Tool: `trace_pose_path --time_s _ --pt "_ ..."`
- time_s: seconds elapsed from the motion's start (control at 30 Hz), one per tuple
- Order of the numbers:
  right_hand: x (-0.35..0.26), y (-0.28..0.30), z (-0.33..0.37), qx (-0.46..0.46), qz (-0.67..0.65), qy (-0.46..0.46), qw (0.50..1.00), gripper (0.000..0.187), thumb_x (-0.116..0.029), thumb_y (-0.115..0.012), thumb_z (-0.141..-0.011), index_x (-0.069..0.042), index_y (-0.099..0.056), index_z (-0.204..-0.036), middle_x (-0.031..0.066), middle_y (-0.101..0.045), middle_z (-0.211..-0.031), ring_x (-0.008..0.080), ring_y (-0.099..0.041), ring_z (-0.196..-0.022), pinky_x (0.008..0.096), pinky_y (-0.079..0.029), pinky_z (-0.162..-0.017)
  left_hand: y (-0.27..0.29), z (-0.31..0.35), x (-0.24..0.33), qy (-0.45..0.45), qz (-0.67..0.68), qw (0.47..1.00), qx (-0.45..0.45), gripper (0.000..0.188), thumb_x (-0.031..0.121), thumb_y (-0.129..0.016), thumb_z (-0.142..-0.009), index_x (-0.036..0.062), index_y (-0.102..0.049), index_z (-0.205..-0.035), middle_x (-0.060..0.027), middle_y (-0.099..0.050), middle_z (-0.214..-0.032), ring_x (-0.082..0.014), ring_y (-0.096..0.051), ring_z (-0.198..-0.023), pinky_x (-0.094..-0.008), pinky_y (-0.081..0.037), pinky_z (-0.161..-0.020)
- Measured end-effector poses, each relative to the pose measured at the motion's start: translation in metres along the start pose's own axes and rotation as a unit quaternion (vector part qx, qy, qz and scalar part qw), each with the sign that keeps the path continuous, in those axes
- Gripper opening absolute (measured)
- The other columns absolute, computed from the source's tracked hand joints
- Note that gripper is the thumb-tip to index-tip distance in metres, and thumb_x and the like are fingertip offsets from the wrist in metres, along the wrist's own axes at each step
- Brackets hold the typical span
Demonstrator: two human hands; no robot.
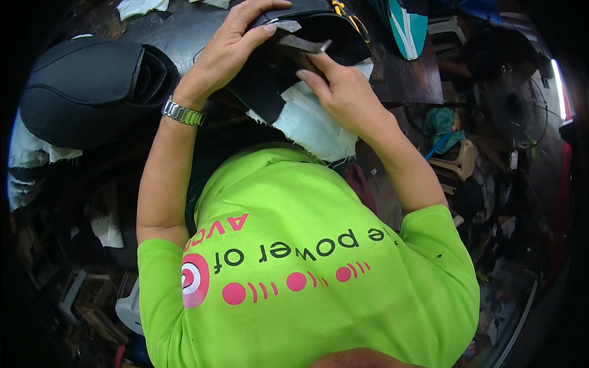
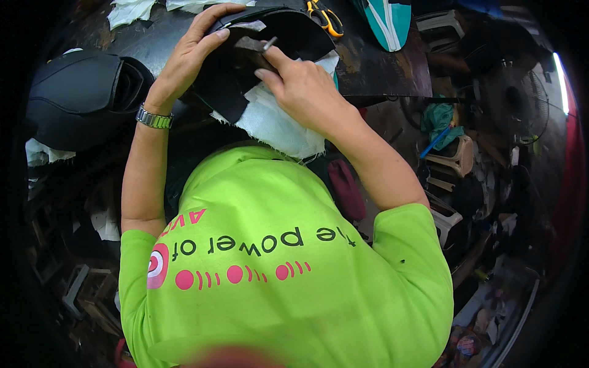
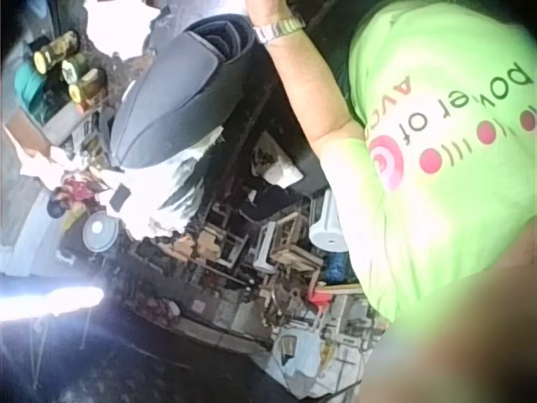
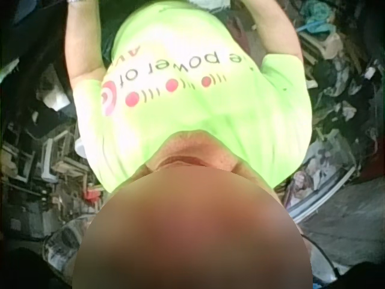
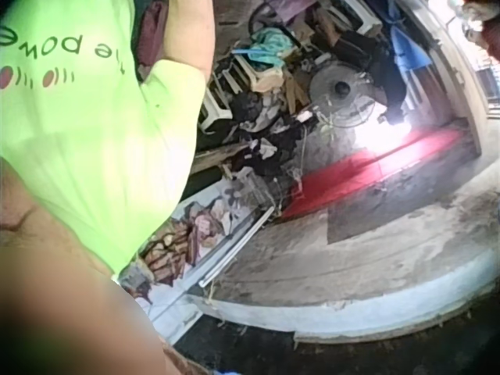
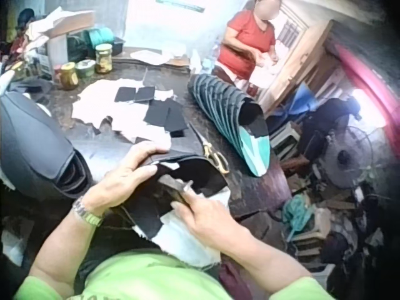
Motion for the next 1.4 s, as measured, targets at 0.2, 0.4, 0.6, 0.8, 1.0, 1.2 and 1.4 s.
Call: trace_pose_path --time_s 0.2,0.4,0.6,0.8,1.0,1.2,1.4 --pt "-0.027 0.011 -0.024 0.057 -0.094 0.031 0.993 0.039 -0.024 -0.067 -0.100 -0.008 -0.063 -0.135 0.0162 -0.075 -0.101 0.0236 -0.070 -0.083 0.0354 -0.054 -0.077 0.019 -0.003 0.000 0.012 -0.013 1.000 -0.025 0.041 0.025 -0.052 -0.106 0.0088 -0.057 -0.144 -0.0065 -0.059 -0.140 -0.0155 -0.055 -0.127 -0.0288 -0.042 -0.109" --pt "-0.040 0.007 -0.002 0.030 -0.032 0.018 0.999 0.036 -0.023 -0.067 -0.098 -0.009 -0.064 -0.131 0.0202 -0.073 -0.095 0.0357 -0.069 -0.084 0.0433 -0.055 -0.074 0.049 -0.001 0.009 0.023 -0.182 0.982 -0.034 0.044 0.032 -0.048 -0.108 0.0086 -0.058 -0.144 -0.0093 -0.059 -0.143 -0.0185 -0.057 -0.127 -0.0296 -0.044 -0.107" --pt "-0.043 0.013 -0.008 0.111 -0.150 0.079 0.979 0.039 -0.029 -0.061 -0.099 -0.015 -0.058 -0.135 0.0241 -0.071 -0.088 0.0457 -0.069 -0.084 0.0535 -0.056 -0.076 0.044 -0.019 0.008 0.055 -0.080 0.992 -0.078 0.035 0.018 -0.048 -0.108 0.0008 -0.057 -0.137 -0.0130 -0.062 -0.132 -0.0213 -0.057 -0.121 -0.0348 -0.046 -0.105" --pt "-0.043 0.014 -0.007 0.058 -0.039 0.053 0.996 0.036 -0.030 -0.061 -0.100 -0.010 -0.061 -0.130 0.0237 -0.071 -0.089 0.0449 -0.070 -0.084 0.0524 -0.055 -0.076 0.039 -0.025 0.028 0.079 -0.159 0.981 -0.077 0.038 0.027 -0.048 -0.109 0.0032 -0.060 -0.135 -0.0139 -0.070 -0.116 -0.0212 -0.064 -0.104 -0.0330 -0.052 -0.091" --pt "-0.035 0.016 0.000 0.034 0.028 -0.034 0.998 0.031 -0.026 -0.065 -0.098 -0.007 -0.065 -0.123 0.0230 -0.071 -0.087 0.0445 -0.069 -0.083 0.0459 -0.054 -0.074 0.034 -0.029 0.041 0.144 -0.202 0.964 -0.092 0.037 0.028 -0.049 -0.107 0.0052 -0.061 -0.134 -0.0125 -0.071 -0.110 -0.0203 -0.066 -0.088 -0.0341 -0.054 -0.080" --pt "-0.009 0.004 0.040 0.109 -0.140 -0.034 0.984 0.032 -0.022 -0.065 -0.099 -0.009 -0.066 -0.127 0.0243 -0.072 -0.092 0.0440 -0.070 -0.086 0.0442 -0.056 -0.077 0.029 -0.033 0.036 0.149 -0.238 0.956 -0.090 0.036 0.025 -0.049 -0.106 0.0007 -0.063 -0.128 -0.0207 -0.070 -0.116 -0.0336 -0.067 -0.107 -0.0412 -0.052 -0.094" --pt "0.012 0.008 0.048 0.076 0.003 -0.042 0.996 0.038 -0.028 -0.062 -0.100 -0.013 -0.057 -0.134 0.0251 -0.070 -0.087 0.0466 -0.069 -0.084 0.0542 -0.054 -0.074 0.011 -0.049 0.038 0.027 -0.385 0.907 -0.169 0.035 0.022 -0.049 -0.103 0.0010 -0.065 -0.125 -0.0249 -0.068 -0.119 -0.0404 -0.065 -0.112 -0.0440 -0.050 -0.098"
Point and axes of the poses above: each hand's wrist, its own z-axis away from the middle knuckle, its own y-axis out of the back of the hand, x = y × z, the point moved 1 cm from there along -z, towards the middle knuckle
